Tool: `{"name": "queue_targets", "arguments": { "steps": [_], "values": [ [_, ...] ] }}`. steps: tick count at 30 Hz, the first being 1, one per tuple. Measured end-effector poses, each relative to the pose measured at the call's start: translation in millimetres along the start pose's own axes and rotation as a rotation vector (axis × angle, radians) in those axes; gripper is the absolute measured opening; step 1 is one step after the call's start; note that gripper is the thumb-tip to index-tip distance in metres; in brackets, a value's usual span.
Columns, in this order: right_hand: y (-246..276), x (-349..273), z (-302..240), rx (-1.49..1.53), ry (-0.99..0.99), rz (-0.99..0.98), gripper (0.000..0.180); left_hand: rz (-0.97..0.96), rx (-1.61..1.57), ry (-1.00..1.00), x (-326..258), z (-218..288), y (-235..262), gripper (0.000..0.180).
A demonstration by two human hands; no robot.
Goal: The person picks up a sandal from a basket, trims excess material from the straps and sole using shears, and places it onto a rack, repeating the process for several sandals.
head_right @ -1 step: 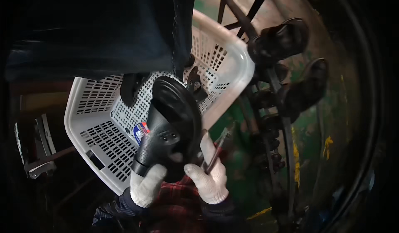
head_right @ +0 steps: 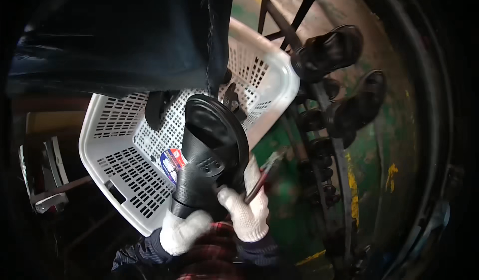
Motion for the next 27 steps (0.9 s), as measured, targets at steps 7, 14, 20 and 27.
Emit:
{"name": "queue_targets", "arguments": {
  "steps": [7, 14, 20, 27],
  "values": [
    [32.2, -60.5, -62.0, 0.321, -0.054, -0.075, 0.067, -0.124, -0.116, 0.000, -101.7, -4.1, 30.6, 0.029],
    [6.3, -122.9, -110.4, -0.213, 0.180, -0.263, 0.070, -0.227, -1.059, 0.098, -74.6, -34.5, -30.5, 0.079],
    [27.3, -147.8, -167.2, -0.599, 0.426, -0.178, 0.050, -0.325, -0.971, 0.060, -84.7, -28.4, -31.5, 0.078],
    [12.3, -154.8, -164.6, -1.348, 0.803, 0.101, 0.036, -0.370, -0.908, 0.045, -76.6, -27.1, -27.3, 0.078]
  ]
}}
Point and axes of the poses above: each hand's wrist, its own x-axis towards the middle knuckle, its own y-axis out of the back of the hand, z = x × y, the point moved 5 cm from there along x, towards the middle knuckle, and after that the axes turned 4 degrees about -x, right-handed, at the moved point
